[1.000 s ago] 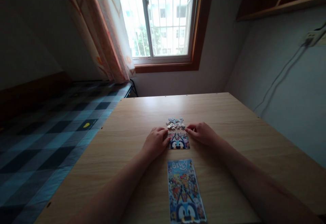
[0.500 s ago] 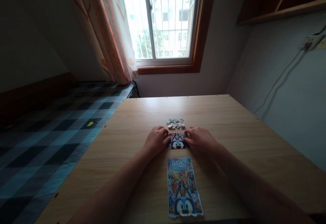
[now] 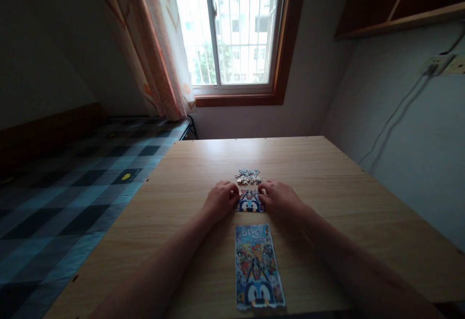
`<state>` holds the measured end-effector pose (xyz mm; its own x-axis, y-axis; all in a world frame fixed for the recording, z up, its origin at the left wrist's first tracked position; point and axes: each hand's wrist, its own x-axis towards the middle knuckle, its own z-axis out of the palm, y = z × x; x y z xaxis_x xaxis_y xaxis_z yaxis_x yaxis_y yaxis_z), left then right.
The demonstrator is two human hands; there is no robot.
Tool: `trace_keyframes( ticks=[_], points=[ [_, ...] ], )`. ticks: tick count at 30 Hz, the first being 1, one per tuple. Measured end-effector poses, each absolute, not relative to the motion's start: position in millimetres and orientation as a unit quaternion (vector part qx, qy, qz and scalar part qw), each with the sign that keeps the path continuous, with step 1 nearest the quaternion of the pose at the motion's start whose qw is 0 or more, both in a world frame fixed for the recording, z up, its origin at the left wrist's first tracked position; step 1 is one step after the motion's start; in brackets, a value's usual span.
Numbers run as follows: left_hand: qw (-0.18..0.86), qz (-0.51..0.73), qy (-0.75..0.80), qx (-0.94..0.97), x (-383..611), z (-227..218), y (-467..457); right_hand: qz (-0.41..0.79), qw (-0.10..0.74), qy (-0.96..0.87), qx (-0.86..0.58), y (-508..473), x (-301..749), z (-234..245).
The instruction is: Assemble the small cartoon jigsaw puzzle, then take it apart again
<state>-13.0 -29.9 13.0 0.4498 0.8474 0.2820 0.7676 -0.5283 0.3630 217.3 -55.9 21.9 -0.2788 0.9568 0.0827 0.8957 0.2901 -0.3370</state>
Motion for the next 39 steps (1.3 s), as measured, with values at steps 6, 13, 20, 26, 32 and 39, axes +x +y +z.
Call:
trace_keyframes(
  ticks=[6,13,20,26,32,39],
  points=[
    [0.099,0.225,0.473,0.846,-12.7,13.5,-30.1,0.112,0.143,-0.788,-0.589,-55.1,215.6,20.0],
    [0.112,0.23,0.452,0.855,-15.1,12.8,-30.5,0.132,0.154,-0.789,-0.581,-53.8,217.9,18.8],
    [0.116,0.222,0.44,0.862,-16.3,13.3,-31.9,0.124,0.181,-0.801,-0.556,-54.5,216.4,15.1],
    [0.089,0.213,0.434,0.871,-15.7,12.3,-31.8,0.129,0.187,-0.793,-0.565,-54.1,214.2,14.6],
    [0.089,0.212,0.44,0.868,-15.4,10.6,-29.7,0.103,0.175,-0.807,-0.555,-52.6,211.6,12.8],
    [0.089,0.211,0.464,0.856,-12.6,14.2,-31.7,0.091,0.157,-0.818,-0.546,-55.2,211.0,15.6]
  ],
)
